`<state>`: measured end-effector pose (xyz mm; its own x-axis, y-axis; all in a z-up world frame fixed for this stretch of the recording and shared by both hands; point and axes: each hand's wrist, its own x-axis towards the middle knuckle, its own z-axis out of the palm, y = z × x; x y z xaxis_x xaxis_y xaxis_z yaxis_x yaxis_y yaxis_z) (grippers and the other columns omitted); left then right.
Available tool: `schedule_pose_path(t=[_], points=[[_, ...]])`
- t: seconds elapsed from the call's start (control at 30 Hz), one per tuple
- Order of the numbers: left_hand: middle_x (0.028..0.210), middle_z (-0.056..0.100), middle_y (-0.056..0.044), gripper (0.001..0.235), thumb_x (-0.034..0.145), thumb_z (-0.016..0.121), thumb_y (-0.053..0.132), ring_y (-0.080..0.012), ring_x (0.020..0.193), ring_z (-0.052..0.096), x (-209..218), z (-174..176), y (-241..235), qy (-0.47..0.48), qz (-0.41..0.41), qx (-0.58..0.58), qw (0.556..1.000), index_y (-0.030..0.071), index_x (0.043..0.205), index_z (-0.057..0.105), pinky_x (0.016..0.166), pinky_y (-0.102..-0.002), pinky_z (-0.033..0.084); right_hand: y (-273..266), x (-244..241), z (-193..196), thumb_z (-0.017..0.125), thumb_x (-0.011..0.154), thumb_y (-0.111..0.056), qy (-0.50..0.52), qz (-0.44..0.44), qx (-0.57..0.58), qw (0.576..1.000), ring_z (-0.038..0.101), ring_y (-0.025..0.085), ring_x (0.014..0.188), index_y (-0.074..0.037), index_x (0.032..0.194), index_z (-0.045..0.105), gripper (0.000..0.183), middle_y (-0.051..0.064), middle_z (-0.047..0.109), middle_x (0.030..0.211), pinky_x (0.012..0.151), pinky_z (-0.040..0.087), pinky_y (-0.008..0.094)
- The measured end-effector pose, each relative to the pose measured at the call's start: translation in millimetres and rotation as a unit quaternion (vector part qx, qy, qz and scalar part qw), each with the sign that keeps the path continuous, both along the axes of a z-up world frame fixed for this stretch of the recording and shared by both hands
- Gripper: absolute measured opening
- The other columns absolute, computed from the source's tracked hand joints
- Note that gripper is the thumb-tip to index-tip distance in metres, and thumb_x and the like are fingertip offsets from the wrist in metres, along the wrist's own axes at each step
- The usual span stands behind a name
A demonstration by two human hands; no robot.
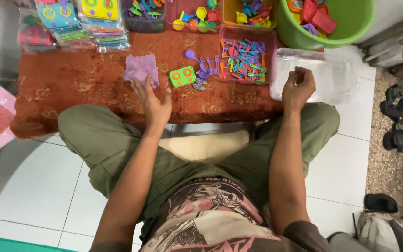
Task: The person sits on the floor and wipes a small purple plastic toy with a cloth. They then place the toy into a clear plastic bag along with a green plastic toy and a purple plastic spoon, arranging the items inside the bag.
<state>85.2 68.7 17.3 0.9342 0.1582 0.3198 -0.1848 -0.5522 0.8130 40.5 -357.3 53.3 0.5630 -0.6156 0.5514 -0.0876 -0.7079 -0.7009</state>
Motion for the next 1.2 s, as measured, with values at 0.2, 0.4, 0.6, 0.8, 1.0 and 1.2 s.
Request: schedule_pose_path(t=[0.2,0.4,0.6,0.8,1.0,1.2], points=[[0.163,0.025,-0.025,0.069,0.096,0.076,0.023,-0.0489,0.151,0.02,-21,68,-19,-0.189,-0.188,-0.074,0.961,0.006,0.153,0.042,0.12,-0.064,0.023,105,-48,42,0.066,0.094,0.003,0.051,0.194,0.003,0.98,0.07,0.042,0.091,-0.002,0.109,0.072,0.017,0.022,0.072,0.093,0.072,0.057,0.048],[0.148,0.056,-0.011,0.1,0.064,0.098,0.04,-0.031,0.141,0.048,-50,86,-36,0.025,-0.43,-0.182,0.884,0.015,0.149,0.052,0.119,-0.048,0.037,177,-77,71,0.076,0.083,0.002,0.224,0.441,0.216,0.842,0.071,0.02,0.078,-0.002,0.097,0.076,0.014,0.014,0.075,0.078,0.078,0.059,0.04],[0.097,0.078,-0.013,0.019,0.091,0.078,0.022,-0.0186,0.101,0.073,-39,70,-38,0.101,-0.375,-0.245,0.888,0.01,0.106,0.077,0.083,-0.033,0.06,193,-29,106,0.072,0.09,0.005,0.158,0.431,0.335,0.823,0.075,0.021,0.079,0.005,0.1,0.072,0.011,0.017,0.074,0.081,0.079,0.062,0.037],[0.093,0.078,-0.016,0.02,0.088,0.081,0.013,-0.017,0.091,0.074,-22,80,-17,0.141,-0.244,-0.408,0.868,0.001,0.104,0.077,0.083,-0.033,0.062,200,58,65,0.064,0.104,-0.008,0.134,0.409,0.215,0.877,0.076,0.03,0.093,0.002,0.109,0.072,0.014,0.02,0.076,0.094,0.088,0.058,0.043],[0.097,0.077,-0.022,0.017,0.09,0.075,0.006,-0.0285,0.092,0.076,-15,131,-3,0.137,-0.205,-0.489,0.837,-0.002,0.105,0.075,0.084,-0.041,0.065,199,140,-97,0.076,0.077,-0.011,0.147,0.511,-0.287,0.797,0.06,0.059,0.114,0.006,0.12,0.066,0.047,0.036,0.067,0.114,0.105,0.045,0.067],[0.099,0.076,-0.016,0.017,0.092,0.073,0.009,-0.0242,0.09,0.075,17,175,-4,0.149,-0.143,-0.531,0.822,0.0,0.106,0.073,0.08,-0.041,0.065,250,130,-13,0.078,0.063,-0.025,0.017,0.477,-0.387,0.789,0.061,0.032,0.093,-0.009,0.088,0.074,0.029,0.009,0.07,0.098,0.089,0.051,0.045]])
